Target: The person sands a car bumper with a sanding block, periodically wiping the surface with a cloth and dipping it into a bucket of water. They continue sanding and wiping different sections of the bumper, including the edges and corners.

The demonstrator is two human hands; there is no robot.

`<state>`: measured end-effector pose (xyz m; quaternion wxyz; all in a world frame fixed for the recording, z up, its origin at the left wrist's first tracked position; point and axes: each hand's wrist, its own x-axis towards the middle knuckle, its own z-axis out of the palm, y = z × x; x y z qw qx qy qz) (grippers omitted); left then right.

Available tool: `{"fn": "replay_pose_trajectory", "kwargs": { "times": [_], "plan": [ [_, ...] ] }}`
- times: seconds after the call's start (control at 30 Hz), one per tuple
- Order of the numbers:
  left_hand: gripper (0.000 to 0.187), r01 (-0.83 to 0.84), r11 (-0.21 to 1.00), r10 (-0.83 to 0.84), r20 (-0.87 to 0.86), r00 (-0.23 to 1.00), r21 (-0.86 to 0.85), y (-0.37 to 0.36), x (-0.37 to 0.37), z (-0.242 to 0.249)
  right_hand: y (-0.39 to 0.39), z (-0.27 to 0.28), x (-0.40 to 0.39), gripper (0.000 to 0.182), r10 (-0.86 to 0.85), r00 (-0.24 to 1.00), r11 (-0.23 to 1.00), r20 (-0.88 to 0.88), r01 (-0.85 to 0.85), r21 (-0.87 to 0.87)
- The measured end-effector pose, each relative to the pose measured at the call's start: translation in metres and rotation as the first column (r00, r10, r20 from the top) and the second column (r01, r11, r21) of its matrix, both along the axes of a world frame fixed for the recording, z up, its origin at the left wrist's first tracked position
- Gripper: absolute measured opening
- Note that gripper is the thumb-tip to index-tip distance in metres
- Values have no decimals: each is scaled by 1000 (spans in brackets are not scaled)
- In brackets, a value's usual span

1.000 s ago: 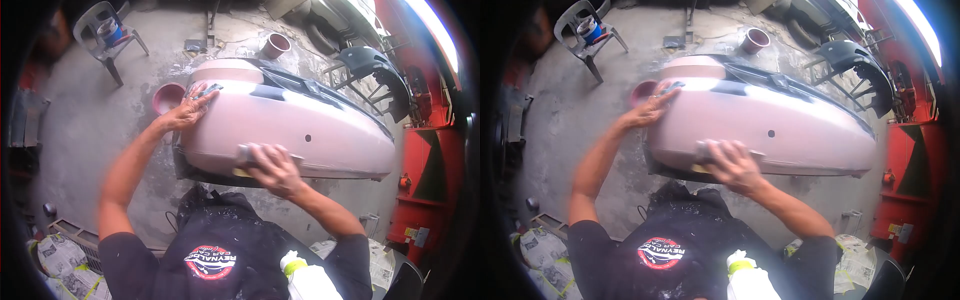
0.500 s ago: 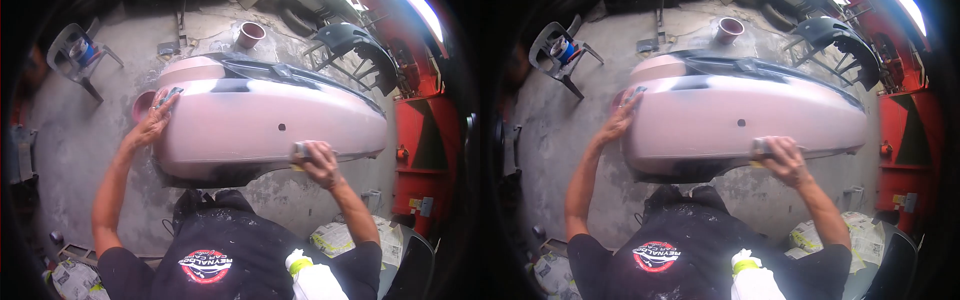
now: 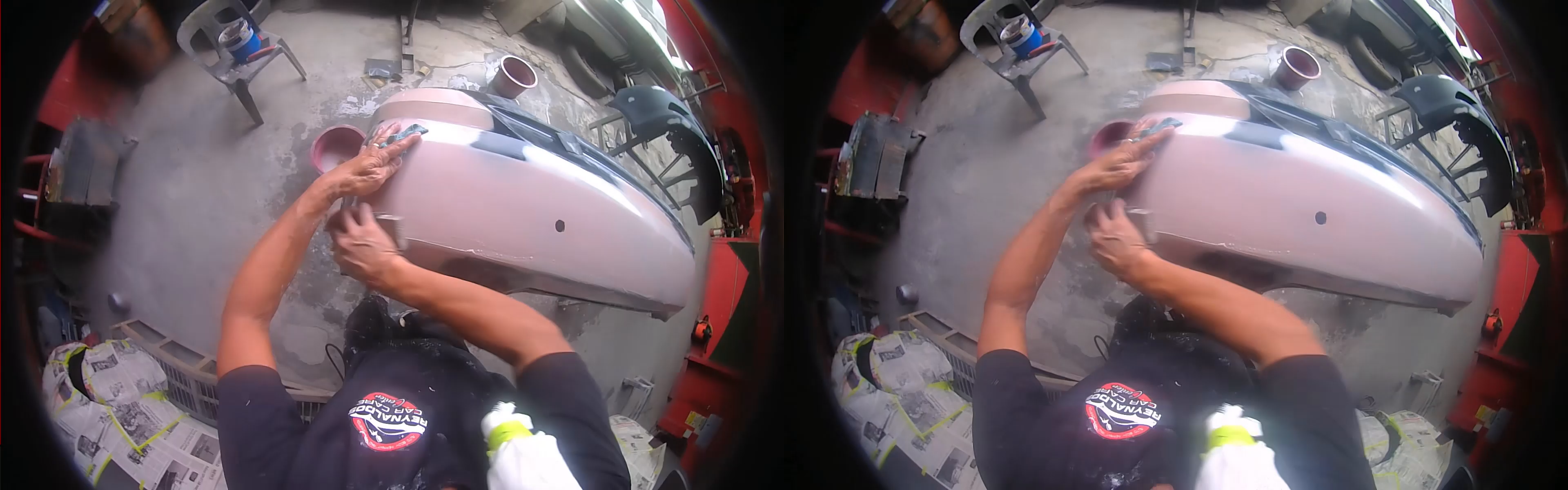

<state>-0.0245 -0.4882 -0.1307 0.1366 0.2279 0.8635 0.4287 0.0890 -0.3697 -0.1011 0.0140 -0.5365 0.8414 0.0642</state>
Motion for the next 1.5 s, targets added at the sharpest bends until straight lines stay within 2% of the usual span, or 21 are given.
{"fn": "replay_pose_trajectory", "kwargs": {
  "times": [0.07,0.13,0.2,0.23,0.3,0.37,0.4,0.53,0.6,0.63,0.7,0.77,0.8,0.87,0.93,1.0,1.07,1.13,1.2,1.27,1.5],
  "plan": [
    [56,4,1000,-4,1,1000,20,2,2,7,-37,-33,5,23,-113,992,993,-60,114,16],
    [57,-31,994,32,-5,999,107,0,2,-7,7,3,6,23,-132,986,990,-100,126,-65],
    [57,-56,984,58,-4,998,171,0,8,-12,90,40,9,23,-132,981,968,-145,96,-231],
    [58,-98,972,102,-9,995,213,1,10,-10,147,57,11,20,-147,987,940,-66,119,-318],
    [58,-128,959,126,25,992,252,7,13,-7,261,81,19,24,-227,965,932,-129,178,-315],
    [58,-120,980,133,-73,988,158,6,12,-11,359,89,26,24,-253,924,937,-287,160,-312],
    [58,-113,981,127,-81,989,158,6,9,-9,368,103,24,23,-254,910,937,-329,147,-317],
    [56,-27,1000,27,-124,992,0,-2,0,-8,273,75,27,25,-125,977,930,-173,54,-364],
    [60,54,989,-35,-142,989,136,-7,3,1,168,39,29,25,-204,957,871,-206,81,-484],
    [62,38,992,-21,-138,990,118,-8,3,-2,116,15,25,29,-271,924,849,-270,97,-520],
    [60,92,990,-66,-226,972,107,-7,3,3,28,-8,23,29,-383,918,815,-102,284,-505],
    [58,44,990,-25,-133,991,138,-10,0,-2,13,-31,27,29,-340,932,775,-129,200,-600],
    [58,103,984,-80,-154,985,148,-1,7,7,23,-33,31,29,-364,915,707,-173,151,-690],
    [53,-58,988,74,-106,992,143,16,17,30,82,4,48,29,-472,875,695,-109,294,-656],
    [46,-178,981,194,-267,944,82,7,31,-14,160,38,63,29,-666,744,546,-53,438,-714],
    [42,-192,981,180,-398,900,11,28,60,-3,229,64,79,32,-856,517,362,6,608,-706],
    [40,-157,987,125,-475,871,-29,55,81,13,294,63,83,35,-943,313,294,-113,626,-722],
    [38,40,968,-205,-690,694,-247,86,85,26,350,62,83,36,-972,200,221,-124,598,-770],
    [39,124,947,-302,-699,648,-295,127,85,41,411,62,84,44,-988,108,152,-108,617,-772],
    [48,253,901,-434,-692,578,-353,179,81,62,482,59,82,37,-998,1,56,-69,602,-797],
    [62,132,916,-365,-652,664,-379,337,94,114,720,51,76,37,-965,-248,-212,88,535,-818]
  ]
}}
